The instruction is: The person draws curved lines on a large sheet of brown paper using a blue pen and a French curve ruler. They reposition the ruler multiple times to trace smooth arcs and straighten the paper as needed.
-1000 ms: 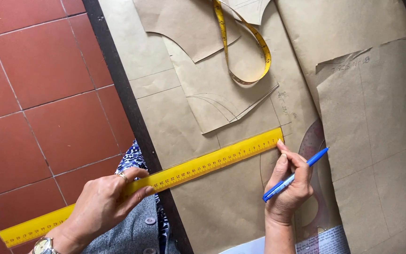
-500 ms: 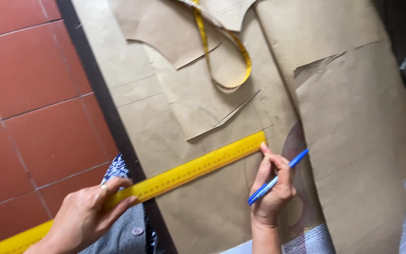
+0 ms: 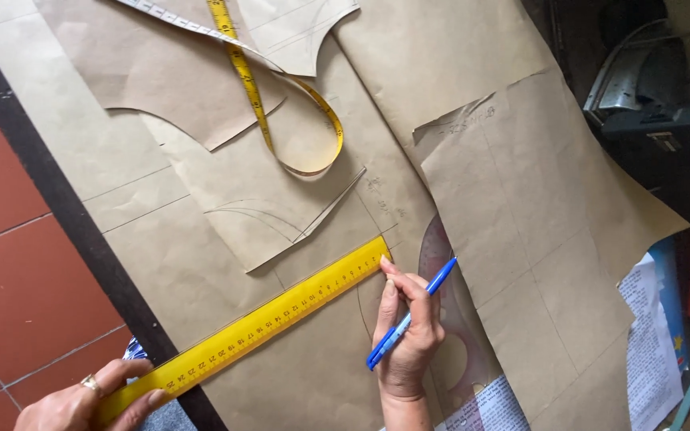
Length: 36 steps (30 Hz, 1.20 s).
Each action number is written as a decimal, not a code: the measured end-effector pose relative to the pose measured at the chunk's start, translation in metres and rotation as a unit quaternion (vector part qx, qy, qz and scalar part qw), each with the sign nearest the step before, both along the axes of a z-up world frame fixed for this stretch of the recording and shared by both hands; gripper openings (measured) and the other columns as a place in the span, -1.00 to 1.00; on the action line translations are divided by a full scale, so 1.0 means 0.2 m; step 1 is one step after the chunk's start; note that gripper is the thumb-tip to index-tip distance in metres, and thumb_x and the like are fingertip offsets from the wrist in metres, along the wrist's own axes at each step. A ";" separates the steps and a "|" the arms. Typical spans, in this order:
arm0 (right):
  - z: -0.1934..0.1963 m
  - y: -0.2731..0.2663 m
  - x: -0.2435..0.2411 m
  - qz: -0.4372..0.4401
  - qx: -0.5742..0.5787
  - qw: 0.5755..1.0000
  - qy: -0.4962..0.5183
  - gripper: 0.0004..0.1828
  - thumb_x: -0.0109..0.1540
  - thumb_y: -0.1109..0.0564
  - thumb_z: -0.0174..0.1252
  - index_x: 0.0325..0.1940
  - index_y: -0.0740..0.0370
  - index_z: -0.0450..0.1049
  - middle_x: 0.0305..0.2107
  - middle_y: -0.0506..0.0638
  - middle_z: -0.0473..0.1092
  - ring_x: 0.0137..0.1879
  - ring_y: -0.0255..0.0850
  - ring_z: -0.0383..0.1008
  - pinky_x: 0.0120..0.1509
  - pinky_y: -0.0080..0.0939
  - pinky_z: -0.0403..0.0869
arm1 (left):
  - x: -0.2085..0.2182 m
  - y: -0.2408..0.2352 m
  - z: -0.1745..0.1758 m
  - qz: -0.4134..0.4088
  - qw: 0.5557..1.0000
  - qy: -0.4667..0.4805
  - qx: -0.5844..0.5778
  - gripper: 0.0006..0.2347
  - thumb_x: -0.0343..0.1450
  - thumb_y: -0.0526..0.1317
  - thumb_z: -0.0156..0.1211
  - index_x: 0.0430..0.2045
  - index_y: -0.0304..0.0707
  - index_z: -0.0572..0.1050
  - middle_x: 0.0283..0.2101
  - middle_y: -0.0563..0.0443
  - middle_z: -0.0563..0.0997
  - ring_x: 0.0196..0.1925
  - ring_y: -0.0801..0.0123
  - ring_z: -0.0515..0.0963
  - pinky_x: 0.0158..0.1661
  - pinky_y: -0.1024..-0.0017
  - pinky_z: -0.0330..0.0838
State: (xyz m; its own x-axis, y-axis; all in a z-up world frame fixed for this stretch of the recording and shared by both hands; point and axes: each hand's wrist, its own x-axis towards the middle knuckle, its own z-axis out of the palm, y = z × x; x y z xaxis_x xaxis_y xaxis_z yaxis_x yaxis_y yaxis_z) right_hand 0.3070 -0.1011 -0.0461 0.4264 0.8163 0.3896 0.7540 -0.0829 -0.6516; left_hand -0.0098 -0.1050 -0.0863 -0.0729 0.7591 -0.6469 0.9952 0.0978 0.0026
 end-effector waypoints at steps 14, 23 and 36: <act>-0.01 0.00 0.01 -0.004 -0.005 1.000 -0.007 -0.93 0.28 0.30 -0.03 -0.18 0.28 0.36 -0.20 0.13 0.50 -0.06 -0.13 0.55 0.08 -0.25 0.52 | 0.00 0.00 -0.01 0.001 0.990 -0.081 0.112 -0.58 0.00 0.25 0.31 -0.33 0.37 0.49 -0.18 0.45 0.61 -0.38 0.74 0.66 -0.42 0.71 0.57; 0.00 0.00 0.02 -0.004 0.000 1.000 -0.010 -0.93 0.28 0.31 -0.02 -0.19 0.28 0.37 -0.19 0.11 0.51 -0.09 -0.12 0.55 0.05 -0.24 0.53 | 0.52 0.22 0.07 -0.384 0.805 -0.354 0.280 -0.58 0.31 -0.40 -0.06 0.10 -0.22 0.36 -0.22 0.03 0.39 -0.30 0.22 0.44 -0.24 0.35 0.39; -0.02 -0.01 0.04 -0.021 0.002 1.000 -0.003 -0.89 0.26 0.32 0.05 -0.15 0.23 0.43 -0.17 0.02 0.49 -0.10 -0.20 0.51 0.07 -0.29 0.51 | 1.06 0.38 0.10 -0.473 0.807 -0.230 0.267 -0.47 0.26 -0.27 0.07 0.19 -0.26 0.28 -0.22 0.04 0.37 -0.34 0.33 0.38 -0.44 0.46 0.42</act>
